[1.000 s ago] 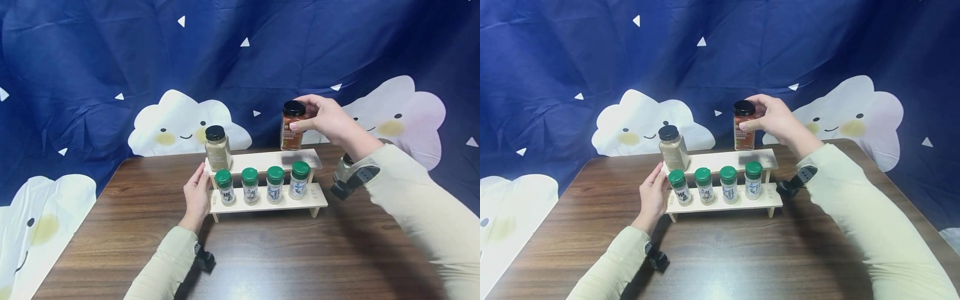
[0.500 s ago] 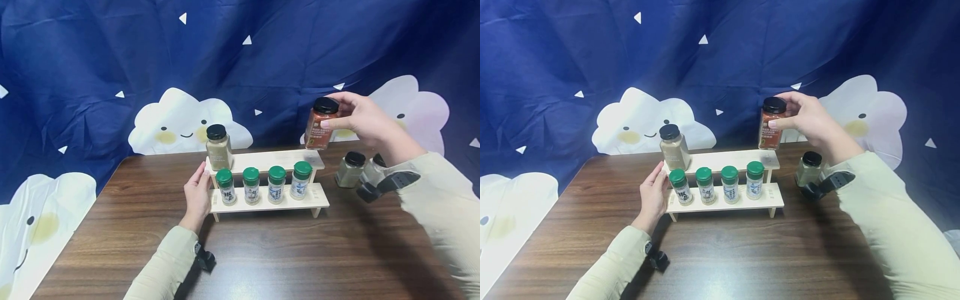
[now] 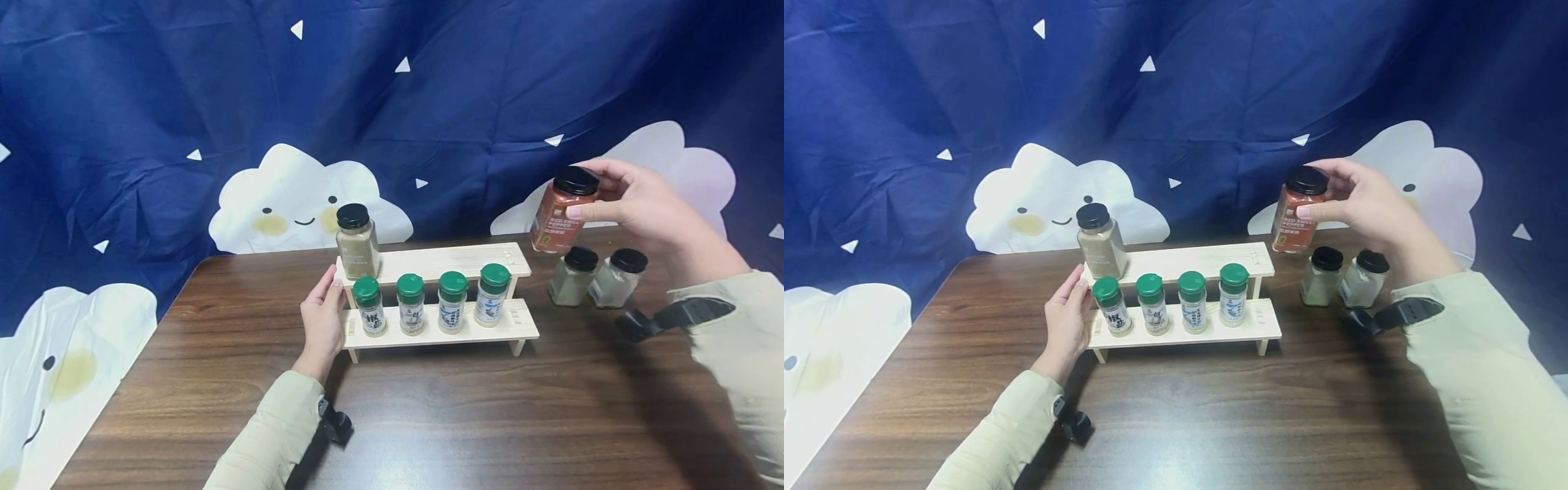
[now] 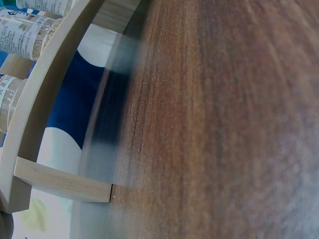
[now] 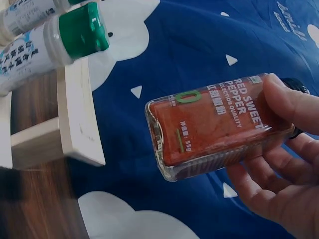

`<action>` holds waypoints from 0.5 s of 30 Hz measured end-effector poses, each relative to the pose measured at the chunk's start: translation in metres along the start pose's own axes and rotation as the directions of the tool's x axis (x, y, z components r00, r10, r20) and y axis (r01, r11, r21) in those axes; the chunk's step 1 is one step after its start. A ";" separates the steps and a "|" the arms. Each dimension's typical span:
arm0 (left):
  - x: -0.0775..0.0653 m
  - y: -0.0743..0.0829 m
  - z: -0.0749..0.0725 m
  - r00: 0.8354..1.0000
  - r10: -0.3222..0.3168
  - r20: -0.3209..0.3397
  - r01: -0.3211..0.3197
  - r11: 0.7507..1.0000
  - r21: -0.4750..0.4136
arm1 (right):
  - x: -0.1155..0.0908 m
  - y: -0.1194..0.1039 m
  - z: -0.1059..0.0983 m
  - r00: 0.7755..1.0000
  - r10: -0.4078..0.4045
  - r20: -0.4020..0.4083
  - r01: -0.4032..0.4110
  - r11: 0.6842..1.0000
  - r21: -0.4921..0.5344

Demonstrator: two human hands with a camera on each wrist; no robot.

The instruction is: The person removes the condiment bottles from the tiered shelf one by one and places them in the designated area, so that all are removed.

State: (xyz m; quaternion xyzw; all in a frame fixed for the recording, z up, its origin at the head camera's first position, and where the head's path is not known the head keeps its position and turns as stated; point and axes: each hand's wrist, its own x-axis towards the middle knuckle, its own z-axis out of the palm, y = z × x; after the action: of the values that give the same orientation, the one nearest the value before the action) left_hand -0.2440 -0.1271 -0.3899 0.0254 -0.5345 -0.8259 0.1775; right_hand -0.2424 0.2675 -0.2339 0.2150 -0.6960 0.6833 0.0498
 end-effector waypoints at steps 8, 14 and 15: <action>0.000 0.000 0.000 1.000 0.004 0.011 -0.004 1.000 0.002 | -0.017 0.006 -0.017 0.999 -0.006 0.044 0.002 0.996 0.092; -0.001 0.001 0.001 1.000 -0.004 -0.001 0.004 1.000 0.000 | -0.032 0.014 -0.027 0.998 -0.020 0.057 0.015 0.996 0.092; -0.001 0.001 0.001 1.000 -0.004 -0.001 0.004 1.000 -0.002 | -0.034 0.016 -0.029 0.998 -0.028 0.053 0.024 0.997 0.075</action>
State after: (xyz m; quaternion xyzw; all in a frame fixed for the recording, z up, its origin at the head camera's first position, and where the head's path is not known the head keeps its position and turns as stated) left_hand -0.2434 -0.1260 -0.3888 0.0269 -0.5336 -0.8268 0.1761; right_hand -0.2240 0.3030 -0.2589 0.2441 -0.6684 0.7019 0.0321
